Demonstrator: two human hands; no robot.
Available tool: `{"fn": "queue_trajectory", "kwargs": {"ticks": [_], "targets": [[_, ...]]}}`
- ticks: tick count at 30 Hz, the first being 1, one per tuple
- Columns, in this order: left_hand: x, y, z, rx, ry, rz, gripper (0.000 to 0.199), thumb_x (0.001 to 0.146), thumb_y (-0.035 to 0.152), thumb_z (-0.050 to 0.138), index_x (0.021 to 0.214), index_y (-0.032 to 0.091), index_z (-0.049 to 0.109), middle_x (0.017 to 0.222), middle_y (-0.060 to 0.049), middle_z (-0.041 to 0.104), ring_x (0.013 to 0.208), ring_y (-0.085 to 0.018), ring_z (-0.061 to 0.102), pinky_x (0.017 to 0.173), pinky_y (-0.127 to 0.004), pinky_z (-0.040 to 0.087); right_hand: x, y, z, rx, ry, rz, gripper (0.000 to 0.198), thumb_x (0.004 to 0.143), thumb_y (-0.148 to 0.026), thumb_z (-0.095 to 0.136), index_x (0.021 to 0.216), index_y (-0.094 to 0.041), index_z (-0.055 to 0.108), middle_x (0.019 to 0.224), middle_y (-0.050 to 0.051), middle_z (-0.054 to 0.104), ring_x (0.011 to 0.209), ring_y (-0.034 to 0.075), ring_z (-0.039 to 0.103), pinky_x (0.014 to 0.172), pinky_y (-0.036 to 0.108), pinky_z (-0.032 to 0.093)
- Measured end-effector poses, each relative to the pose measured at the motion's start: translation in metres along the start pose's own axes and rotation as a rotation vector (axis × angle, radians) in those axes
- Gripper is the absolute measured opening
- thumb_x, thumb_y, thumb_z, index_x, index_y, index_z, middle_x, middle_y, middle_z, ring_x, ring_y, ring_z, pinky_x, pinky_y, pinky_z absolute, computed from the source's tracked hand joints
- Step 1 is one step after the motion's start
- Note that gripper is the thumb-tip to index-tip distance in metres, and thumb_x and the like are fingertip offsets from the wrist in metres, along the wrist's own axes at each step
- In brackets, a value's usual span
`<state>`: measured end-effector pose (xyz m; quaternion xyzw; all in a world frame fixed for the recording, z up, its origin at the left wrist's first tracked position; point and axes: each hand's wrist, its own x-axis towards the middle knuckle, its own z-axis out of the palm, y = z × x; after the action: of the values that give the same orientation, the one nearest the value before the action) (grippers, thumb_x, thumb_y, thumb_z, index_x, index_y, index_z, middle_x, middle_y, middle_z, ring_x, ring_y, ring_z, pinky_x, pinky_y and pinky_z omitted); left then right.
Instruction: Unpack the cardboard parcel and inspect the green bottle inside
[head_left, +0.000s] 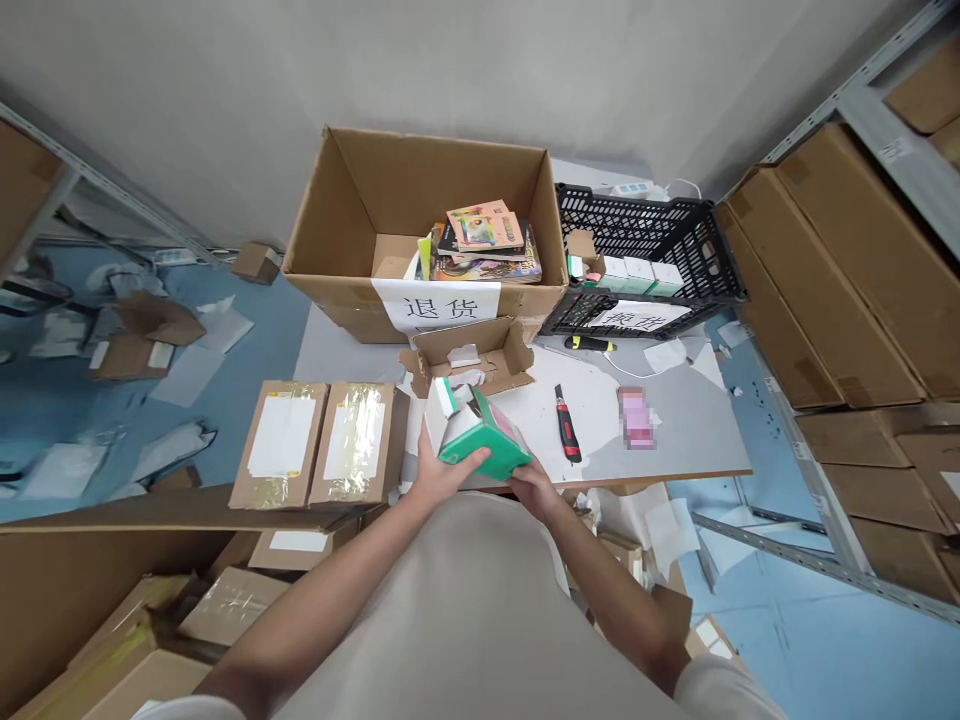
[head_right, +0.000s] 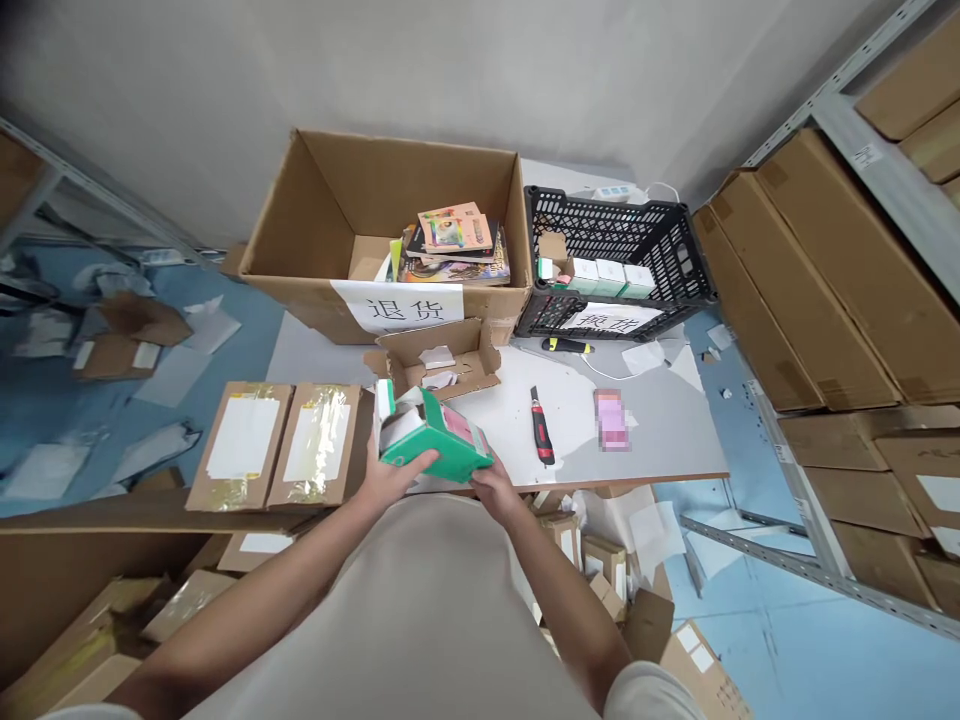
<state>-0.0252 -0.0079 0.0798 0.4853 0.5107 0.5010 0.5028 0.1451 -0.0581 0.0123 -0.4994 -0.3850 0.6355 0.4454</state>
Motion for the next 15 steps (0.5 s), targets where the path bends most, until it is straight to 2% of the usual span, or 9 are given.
{"fn": "queue_trajectory", "kwargs": {"ticks": [1, 3, 5, 6, 8, 11, 15], "targets": [[0.0, -0.003, -0.001, 0.04, -0.031, 0.033, 0.066, 0.06, 0.033, 0.079, 0.117, 0.02, 0.048, 0.11, -0.009, 0.062, 0.102, -0.024, 0.061, 0.091, -0.041, 0.05, 0.0, 0.002, -0.007, -0.038, 0.044, 0.016, 0.047, 0.07, -0.039, 0.051, 0.112, -0.021, 0.055, 0.106, 0.01, 0.066, 0.1, 0.026, 0.062, 0.086, 0.048, 0.049], [-0.001, -0.012, -0.003, 0.091, -0.127, 0.074, 0.07, 0.058, 0.034, 0.079, 0.117, 0.021, 0.043, 0.108, -0.009, 0.062, 0.101, -0.023, 0.061, 0.089, -0.041, 0.05, -0.001, -0.001, -0.023, -0.178, 0.231, 0.007, 0.044, 0.067, -0.031, 0.054, 0.11, -0.022, 0.053, 0.113, 0.01, 0.062, 0.106, 0.026, 0.059, 0.089, 0.049, 0.047], [0.0, -0.025, -0.004, 0.144, -0.234, 0.086, 0.073, 0.057, 0.035, 0.079, 0.118, 0.021, 0.04, 0.105, -0.009, 0.062, 0.096, -0.024, 0.062, 0.085, -0.041, 0.051, -0.003, -0.015, -0.034, -0.346, 0.401, -0.079, 0.037, 0.07, -0.025, 0.053, 0.107, -0.022, 0.053, 0.116, 0.01, 0.059, 0.11, 0.024, 0.056, 0.094, 0.049, 0.045], [0.0, -0.032, -0.004, 0.177, -0.273, 0.09, 0.075, 0.056, 0.035, 0.078, 0.118, 0.02, 0.04, 0.105, -0.009, 0.062, 0.095, -0.024, 0.062, 0.083, -0.041, 0.051, -0.004, -0.024, -0.036, -0.424, 0.413, -0.144, 0.033, 0.073, -0.023, 0.051, 0.106, -0.023, 0.054, 0.115, 0.009, 0.059, 0.11, 0.023, 0.055, 0.096, 0.048, 0.044], [0.002, -0.046, -0.003, 0.247, -0.328, 0.092, 0.074, 0.055, 0.033, 0.077, 0.118, 0.02, 0.04, 0.108, -0.01, 0.061, 0.096, -0.025, 0.062, 0.081, -0.041, 0.051, -0.006, -0.045, -0.033, -0.577, 0.296, -0.294, 0.027, 0.078, -0.02, 0.048, 0.104, -0.024, 0.058, 0.111, 0.008, 0.06, 0.107, 0.021, 0.056, 0.096, 0.044, 0.044], [0.007, -0.066, -0.002, 0.308, -0.387, 0.095, 0.07, 0.057, 0.028, 0.073, 0.119, 0.02, 0.041, 0.112, -0.011, 0.06, 0.097, -0.026, 0.062, 0.082, -0.041, 0.051, -0.004, -0.067, -0.013, -0.876, 0.059, -0.472, 0.026, 0.08, -0.016, 0.05, 0.102, -0.025, 0.063, 0.113, 0.008, 0.06, 0.108, 0.023, 0.054, 0.099, 0.045, 0.041], [0.014, -0.083, 0.0, 0.366, -0.428, 0.168, 0.059, 0.06, 0.025, 0.07, 0.114, 0.016, 0.047, 0.111, -0.011, 0.06, 0.099, -0.024, 0.061, 0.086, -0.039, 0.051, 0.003, -0.066, 0.018, -1.183, -0.094, -0.526, 0.036, 0.082, -0.013, 0.047, 0.115, -0.024, 0.061, 0.123, 0.01, 0.058, 0.116, 0.025, 0.05, 0.108, 0.051, 0.027]]}}
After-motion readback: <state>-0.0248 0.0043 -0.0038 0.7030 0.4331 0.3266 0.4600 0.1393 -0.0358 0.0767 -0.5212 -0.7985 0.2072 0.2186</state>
